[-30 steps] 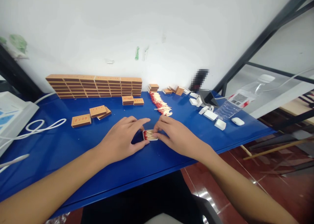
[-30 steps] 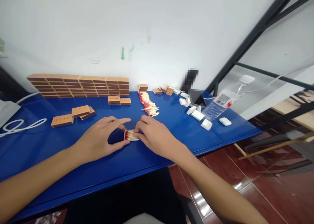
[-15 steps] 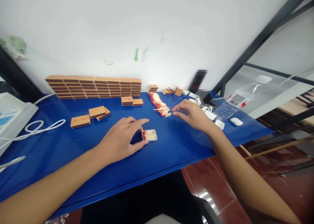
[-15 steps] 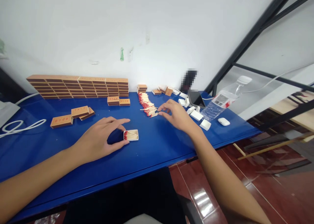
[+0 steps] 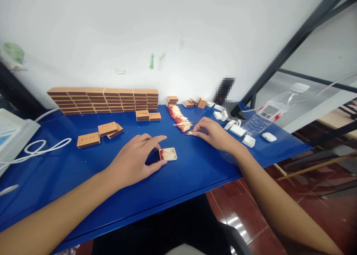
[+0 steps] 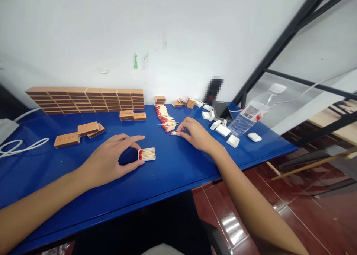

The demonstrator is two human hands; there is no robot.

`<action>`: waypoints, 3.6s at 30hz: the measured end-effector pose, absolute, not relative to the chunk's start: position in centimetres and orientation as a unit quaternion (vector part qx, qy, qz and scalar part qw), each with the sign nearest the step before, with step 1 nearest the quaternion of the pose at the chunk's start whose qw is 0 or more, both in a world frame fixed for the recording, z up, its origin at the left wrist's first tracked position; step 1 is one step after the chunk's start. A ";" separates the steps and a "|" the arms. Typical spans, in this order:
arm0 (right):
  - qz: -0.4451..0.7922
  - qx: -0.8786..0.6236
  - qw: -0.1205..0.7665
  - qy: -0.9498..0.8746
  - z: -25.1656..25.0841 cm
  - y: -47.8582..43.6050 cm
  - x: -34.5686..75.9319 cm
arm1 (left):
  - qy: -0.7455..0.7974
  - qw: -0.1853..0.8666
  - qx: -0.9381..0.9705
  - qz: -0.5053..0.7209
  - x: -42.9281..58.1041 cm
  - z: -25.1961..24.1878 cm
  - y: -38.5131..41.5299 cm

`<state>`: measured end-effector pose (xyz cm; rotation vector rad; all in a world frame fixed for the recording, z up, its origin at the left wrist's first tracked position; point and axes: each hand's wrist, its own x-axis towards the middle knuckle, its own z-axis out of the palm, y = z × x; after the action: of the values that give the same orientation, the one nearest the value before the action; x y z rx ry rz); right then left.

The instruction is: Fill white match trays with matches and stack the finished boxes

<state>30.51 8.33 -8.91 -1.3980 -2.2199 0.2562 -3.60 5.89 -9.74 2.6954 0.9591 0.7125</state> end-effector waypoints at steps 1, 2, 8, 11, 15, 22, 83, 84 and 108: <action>0.094 -0.517 0.247 -0.814 -8.8 8.1 30.4 | 0.323 0.097 0.910 0.241 -3.6 -9.7 5.9; 0.094 -0.519 0.243 -0.814 -8.7 7.9 30.4 | 0.322 0.098 0.910 0.241 -3.6 -9.7 5.8; 0.097 -0.515 0.232 -0.820 -8.6 7.2 30.0 | 0.322 0.098 0.910 0.244 -3.5 -9.5 5.8; 0.098 -0.515 0.226 -0.821 -8.6 7.0 29.9 | 0.324 0.097 0.909 0.244 -3.6 -9.6 5.8; 0.107 -0.511 0.219 -0.824 -8.5 6.7 29.7 | 0.320 0.096 0.910 0.246 -3.5 -9.6 5.8; 0.086 -0.520 0.208 -0.824 -8.4 5.7 29.2 | 0.312 0.086 0.913 0.249 -3.5 -9.5 5.8; 0.035 -0.457 0.170 -0.872 -6.8 1.3 20.4 | 0.293 0.061 0.919 0.257 -3.3 -9.9 5.8; 0.036 -0.462 0.169 -0.870 -6.8 1.3 20.7 | 0.294 0.063 0.919 0.254 -3.3 -9.9 5.7; 0.113 -0.463 0.236 -0.847 -6.4 7.6 21.8 | 0.312 0.066 0.913 0.255 -3.3 -10.0 5.9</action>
<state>21.83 7.58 -6.41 -1.2702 -2.3225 0.3090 -3.32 5.89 -10.03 2.7524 0.9421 0.7688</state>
